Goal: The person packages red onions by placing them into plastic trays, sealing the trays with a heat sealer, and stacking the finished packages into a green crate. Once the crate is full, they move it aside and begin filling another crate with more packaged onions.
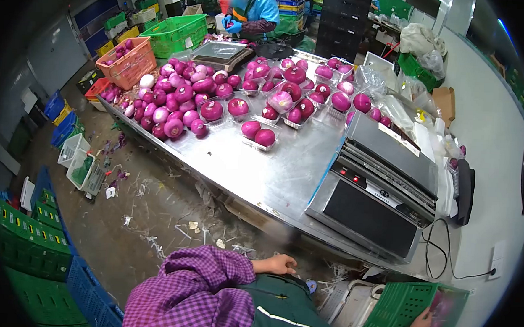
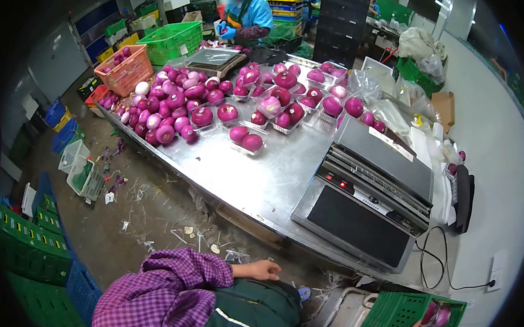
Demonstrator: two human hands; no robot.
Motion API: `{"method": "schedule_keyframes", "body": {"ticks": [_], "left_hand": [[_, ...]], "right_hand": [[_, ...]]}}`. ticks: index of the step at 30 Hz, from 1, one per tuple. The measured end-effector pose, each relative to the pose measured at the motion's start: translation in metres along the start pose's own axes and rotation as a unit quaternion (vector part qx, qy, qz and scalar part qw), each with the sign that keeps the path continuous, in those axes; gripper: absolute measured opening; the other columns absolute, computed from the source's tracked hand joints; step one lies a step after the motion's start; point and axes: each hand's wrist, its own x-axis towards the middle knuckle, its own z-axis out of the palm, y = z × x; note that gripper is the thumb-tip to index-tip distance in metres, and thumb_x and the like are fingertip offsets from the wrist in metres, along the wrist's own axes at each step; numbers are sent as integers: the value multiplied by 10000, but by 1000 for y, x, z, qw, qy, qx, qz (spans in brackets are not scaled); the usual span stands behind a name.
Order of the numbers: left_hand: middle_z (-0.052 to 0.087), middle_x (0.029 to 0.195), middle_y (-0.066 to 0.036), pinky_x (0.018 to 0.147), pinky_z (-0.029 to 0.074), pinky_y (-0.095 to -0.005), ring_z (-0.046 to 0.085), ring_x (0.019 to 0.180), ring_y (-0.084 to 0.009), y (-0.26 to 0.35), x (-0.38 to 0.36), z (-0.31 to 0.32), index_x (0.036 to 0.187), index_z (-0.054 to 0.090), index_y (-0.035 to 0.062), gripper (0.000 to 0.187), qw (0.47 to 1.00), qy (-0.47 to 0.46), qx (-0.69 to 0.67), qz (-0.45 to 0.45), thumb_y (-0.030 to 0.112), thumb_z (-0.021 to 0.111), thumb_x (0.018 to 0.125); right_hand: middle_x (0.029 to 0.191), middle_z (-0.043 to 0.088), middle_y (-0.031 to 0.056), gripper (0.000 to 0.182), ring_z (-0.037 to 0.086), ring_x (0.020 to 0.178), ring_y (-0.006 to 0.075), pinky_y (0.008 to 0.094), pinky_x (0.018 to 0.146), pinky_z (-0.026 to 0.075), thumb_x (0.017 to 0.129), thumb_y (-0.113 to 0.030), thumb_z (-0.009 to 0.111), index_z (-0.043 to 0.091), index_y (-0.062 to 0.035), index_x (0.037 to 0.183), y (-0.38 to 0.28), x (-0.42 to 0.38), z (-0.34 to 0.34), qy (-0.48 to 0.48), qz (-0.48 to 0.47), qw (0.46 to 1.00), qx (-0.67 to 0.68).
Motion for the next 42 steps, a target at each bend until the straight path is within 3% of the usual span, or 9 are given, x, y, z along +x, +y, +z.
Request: {"method": "schedule_keyframes", "body": {"ticks": [5,11,14,19,28,31,34,38,42], "left_hand": [[641,1005,-178,798,485,-334,623,918,-250,-31,-4,-15,1172,536,-3,493,997,58,-57,-6,270,670,784],[603,946,-129,693,500,-315,610,795,-188,-60,-83,-148,1276,370,15,662,946,304,-41,-105,205,707,738],[592,850,-85,623,485,-289,571,725,-147,-16,-161,-258,1333,234,-2,774,822,554,-18,-135,128,689,720],[603,896,-60,587,440,-198,534,684,-81,35,-258,-352,1374,212,15,708,604,746,-229,159,21,626,800],[639,903,-132,658,490,-283,616,781,-176,-8,-143,-255,1273,396,-37,602,827,528,-190,33,50,670,744],[579,1179,-122,844,465,-364,586,976,-251,45,-150,-300,1369,301,27,716,778,620,98,35,130,680,770],[609,1048,-131,734,489,-255,586,885,-138,129,-154,-333,1325,355,18,524,718,661,9,218,63,584,856],[621,1017,-123,802,476,-317,595,909,-192,72,-78,-256,1239,435,1,483,917,388,0,93,104,632,810],[582,1144,-179,849,470,-363,586,1010,-273,16,-36,-109,1204,515,13,508,977,143,153,38,273,671,795]], "right_hand": [[1034,604,248,587,574,946,382,415,805,457,914,-469,406,593,63,1078,-19,-5,-26,-70,-5,997,34],[743,643,184,517,591,642,359,417,567,464,903,-470,425,680,-29,816,-8,-6,-19,59,-88,994,-37],[674,623,188,523,571,569,348,407,494,439,907,-460,427,669,-15,775,3,3,-7,56,-146,987,-32],[584,596,150,482,525,470,292,376,428,397,901,-418,473,652,-12,713,3,2,-7,102,-179,979,-4],[556,582,154,458,516,441,291,380,436,398,892,-429,492,658,-31,736,-2,-1,-13,122,-197,971,-58],[617,608,187,424,554,497,305,386,455,422,887,-433,501,686,-57,826,7,6,6,126,-193,971,-65],[1045,599,254,610,567,972,375,407,830,451,907,-489,407,588,64,1092,17,16,6,-46,-32,998,-21],[1043,604,248,612,574,964,371,402,823,457,909,-487,402,594,68,1083,-9,6,-8,-22,16,999,-17],[927,630,230,523,590,854,380,419,747,461,905,-435,443,628,44,1004,0,1,-1,1,-10,1000,15]]}}
